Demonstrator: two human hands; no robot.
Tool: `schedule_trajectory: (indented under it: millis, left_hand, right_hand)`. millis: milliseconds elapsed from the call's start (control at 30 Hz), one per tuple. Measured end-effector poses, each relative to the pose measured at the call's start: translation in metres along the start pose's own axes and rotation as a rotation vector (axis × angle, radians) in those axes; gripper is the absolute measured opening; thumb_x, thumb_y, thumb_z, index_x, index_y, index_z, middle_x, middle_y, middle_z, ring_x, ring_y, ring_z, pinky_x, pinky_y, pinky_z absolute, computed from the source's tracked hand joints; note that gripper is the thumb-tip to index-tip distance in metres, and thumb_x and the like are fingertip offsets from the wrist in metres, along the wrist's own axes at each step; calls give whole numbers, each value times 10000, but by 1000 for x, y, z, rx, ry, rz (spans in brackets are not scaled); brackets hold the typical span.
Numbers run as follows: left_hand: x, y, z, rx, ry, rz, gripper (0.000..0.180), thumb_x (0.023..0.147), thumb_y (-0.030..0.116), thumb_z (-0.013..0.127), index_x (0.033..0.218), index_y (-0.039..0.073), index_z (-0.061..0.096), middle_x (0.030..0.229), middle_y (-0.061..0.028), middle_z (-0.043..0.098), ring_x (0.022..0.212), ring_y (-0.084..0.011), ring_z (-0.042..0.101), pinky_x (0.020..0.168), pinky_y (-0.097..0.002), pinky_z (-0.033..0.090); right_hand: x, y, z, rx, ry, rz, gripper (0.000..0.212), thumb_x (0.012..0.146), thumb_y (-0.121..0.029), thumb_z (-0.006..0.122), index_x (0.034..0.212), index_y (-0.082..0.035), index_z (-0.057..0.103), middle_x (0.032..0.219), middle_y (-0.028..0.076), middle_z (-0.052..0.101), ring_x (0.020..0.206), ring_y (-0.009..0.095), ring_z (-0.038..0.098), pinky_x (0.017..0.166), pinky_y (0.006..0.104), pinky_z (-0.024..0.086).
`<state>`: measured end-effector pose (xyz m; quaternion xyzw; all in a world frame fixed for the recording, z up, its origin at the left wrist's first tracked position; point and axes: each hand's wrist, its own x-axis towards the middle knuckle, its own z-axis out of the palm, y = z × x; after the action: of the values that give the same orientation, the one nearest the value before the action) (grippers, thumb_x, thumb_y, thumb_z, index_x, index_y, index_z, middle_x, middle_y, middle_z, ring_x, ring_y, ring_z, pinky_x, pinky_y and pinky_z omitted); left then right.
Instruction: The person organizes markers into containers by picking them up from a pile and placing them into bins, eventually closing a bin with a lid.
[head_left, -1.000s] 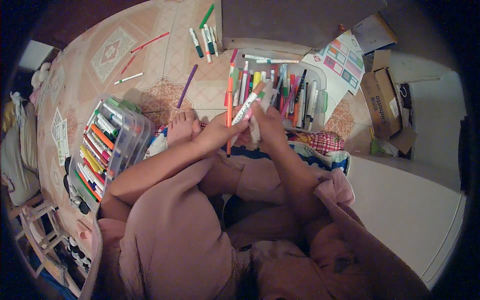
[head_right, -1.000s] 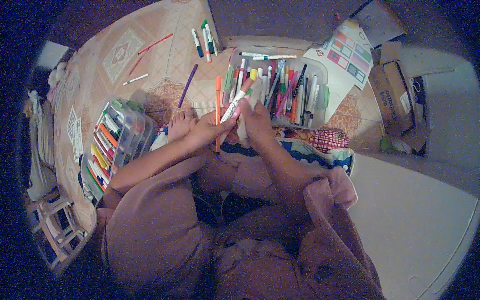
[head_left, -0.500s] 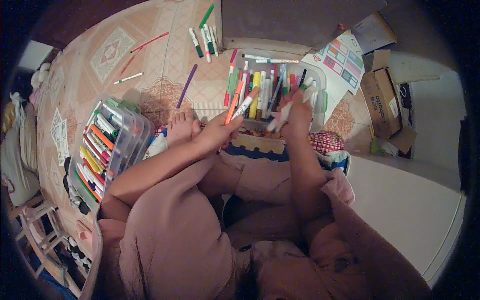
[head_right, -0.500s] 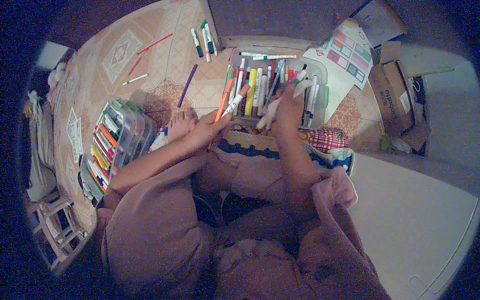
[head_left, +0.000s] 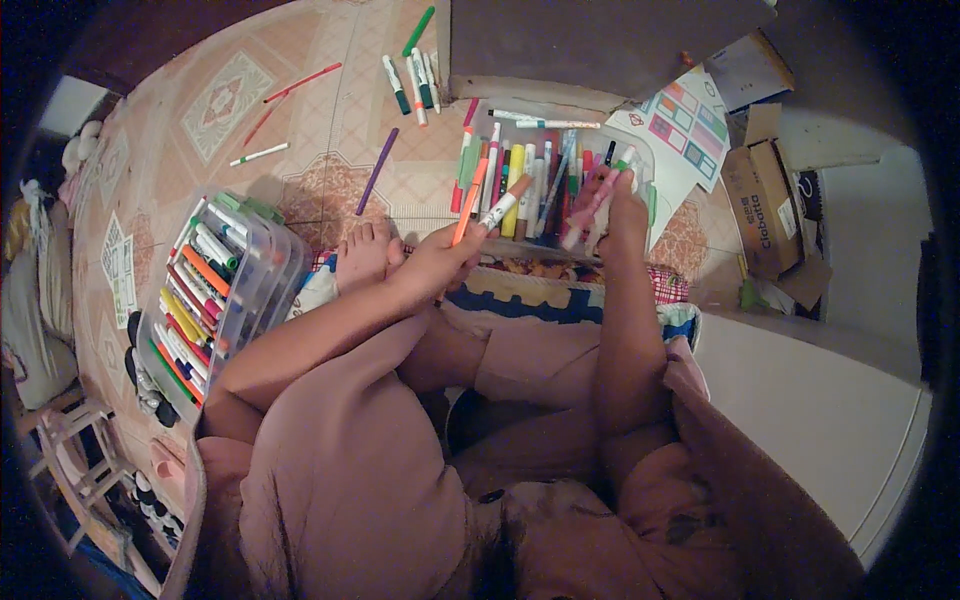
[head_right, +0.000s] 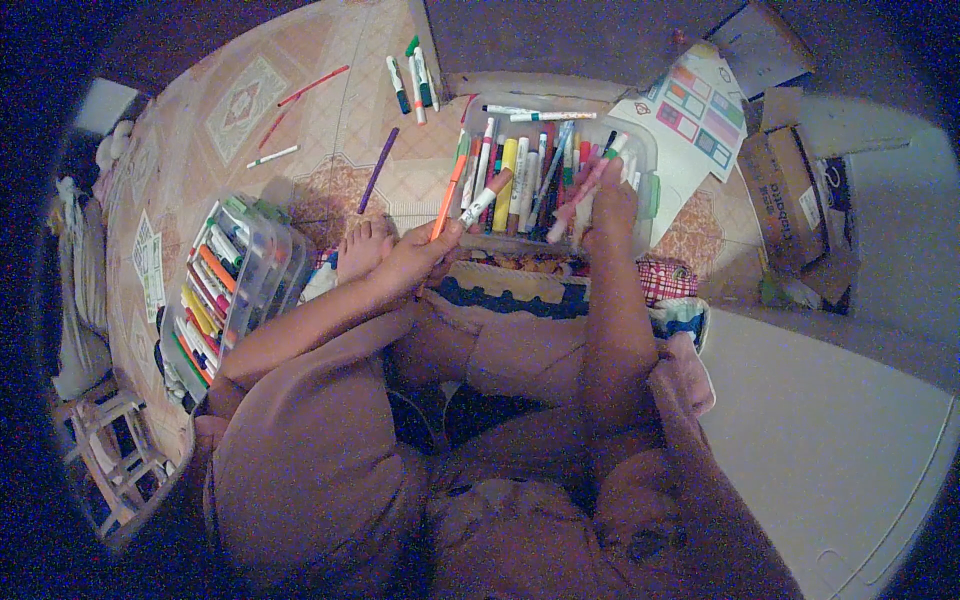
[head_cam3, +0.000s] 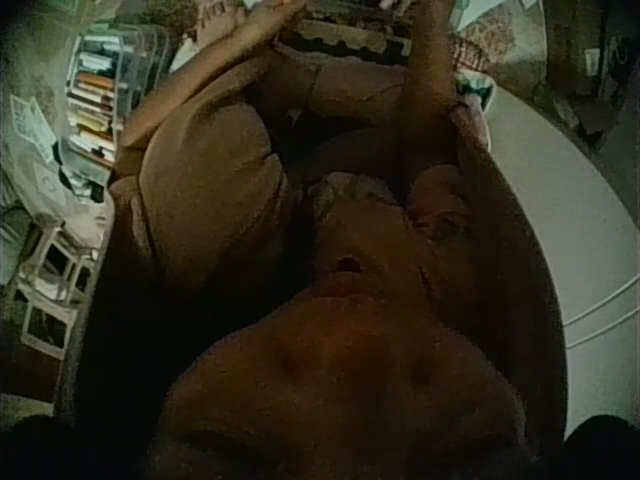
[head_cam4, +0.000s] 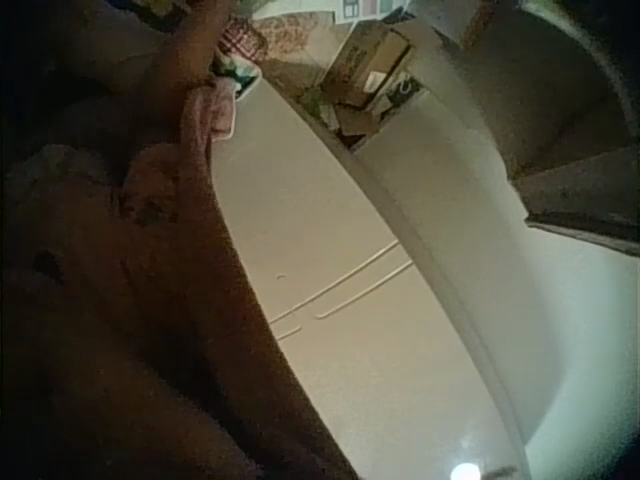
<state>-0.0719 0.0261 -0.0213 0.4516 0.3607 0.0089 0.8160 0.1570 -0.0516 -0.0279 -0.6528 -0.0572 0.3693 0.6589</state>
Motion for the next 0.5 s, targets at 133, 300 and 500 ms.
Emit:
schedule_trajectory:
  millis: [133, 300, 500]
  left_hand:
    - [5, -4, 3, 95, 72, 36, 319, 874, 330, 424, 1059, 78, 488, 645, 35, 430, 488, -54, 384, 416, -203, 327]
    - [8, -9, 4, 48, 32, 132, 381, 878, 270, 422, 1192, 58, 387, 767, -5, 497, 545, -80, 445, 466, -207, 384]
    - [-5, 8, 14, 92, -139, 117, 368, 876, 226, 413, 1207, 69, 371, 843, -22, 549, 590, -87, 526, 483, -203, 436]
  right_hand:
    - [1, -2, 0, -12, 58, 24, 424, 874, -378, 385, 1010, 6, 503, 815, 83, 541, 695, 178, 528, 613, 323, 459]
    - [-1, 3, 8, 144, 101, -168, 419, 882, -366, 370, 1080, -6, 451, 979, 119, 503, 902, 191, 484, 776, 343, 416]
    - [-46, 2, 47, 431, -270, 64, 360, 877, -320, 411, 1100, -38, 415, 866, 82, 508, 829, 176, 500, 731, 317, 426]
